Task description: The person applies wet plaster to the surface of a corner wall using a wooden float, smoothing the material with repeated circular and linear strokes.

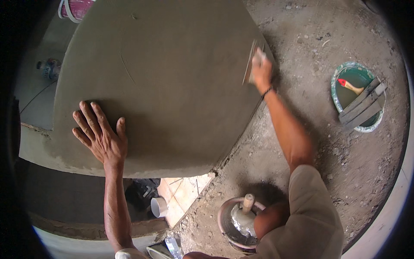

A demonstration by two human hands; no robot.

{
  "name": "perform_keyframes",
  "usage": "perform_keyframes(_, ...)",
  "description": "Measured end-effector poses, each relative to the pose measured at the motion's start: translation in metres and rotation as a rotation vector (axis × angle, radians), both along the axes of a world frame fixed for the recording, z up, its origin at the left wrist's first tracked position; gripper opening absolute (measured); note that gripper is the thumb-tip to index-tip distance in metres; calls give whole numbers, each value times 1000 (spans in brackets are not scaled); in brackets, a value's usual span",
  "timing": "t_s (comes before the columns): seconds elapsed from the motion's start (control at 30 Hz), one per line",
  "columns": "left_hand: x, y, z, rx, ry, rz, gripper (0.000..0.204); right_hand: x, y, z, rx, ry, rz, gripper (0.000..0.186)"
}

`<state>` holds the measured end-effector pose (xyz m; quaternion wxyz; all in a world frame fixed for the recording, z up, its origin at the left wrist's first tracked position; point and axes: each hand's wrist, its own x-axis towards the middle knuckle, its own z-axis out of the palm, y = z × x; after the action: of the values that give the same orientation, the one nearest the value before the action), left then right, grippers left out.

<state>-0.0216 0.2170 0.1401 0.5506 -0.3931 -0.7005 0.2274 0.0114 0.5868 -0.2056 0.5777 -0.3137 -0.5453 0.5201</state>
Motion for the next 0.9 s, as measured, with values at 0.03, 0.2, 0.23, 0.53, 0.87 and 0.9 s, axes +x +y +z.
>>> perform_keyframes(0.03, 1, -2, 0, 0, -1, 18, 79, -9, -23, -12, -88, 61, 58, 44)
perform_keyframes(0.2, 1, -16, -2, -15, 16, 60, 78, -1, -71, 129, 669, 38, -21, 38)
perform_keyframes(0.23, 1, -17, -2, -20, 27, 54, 78, 0, -48, 164, 661, 15, -25, 37)
perform_keyframes(0.53, 0, -5, 0, -9, 1, 69, 79, -9, 60, 59, 247, -138, -44, 45)
perform_keyframes(0.87, -2, -15, -1, -19, 29, 55, 81, 1, 93, 213, 556, -53, -53, 40)
perform_keyframes(0.9, 1, -18, 0, -15, 24, 67, 81, -2, 85, 190, 534, -72, -41, 41)
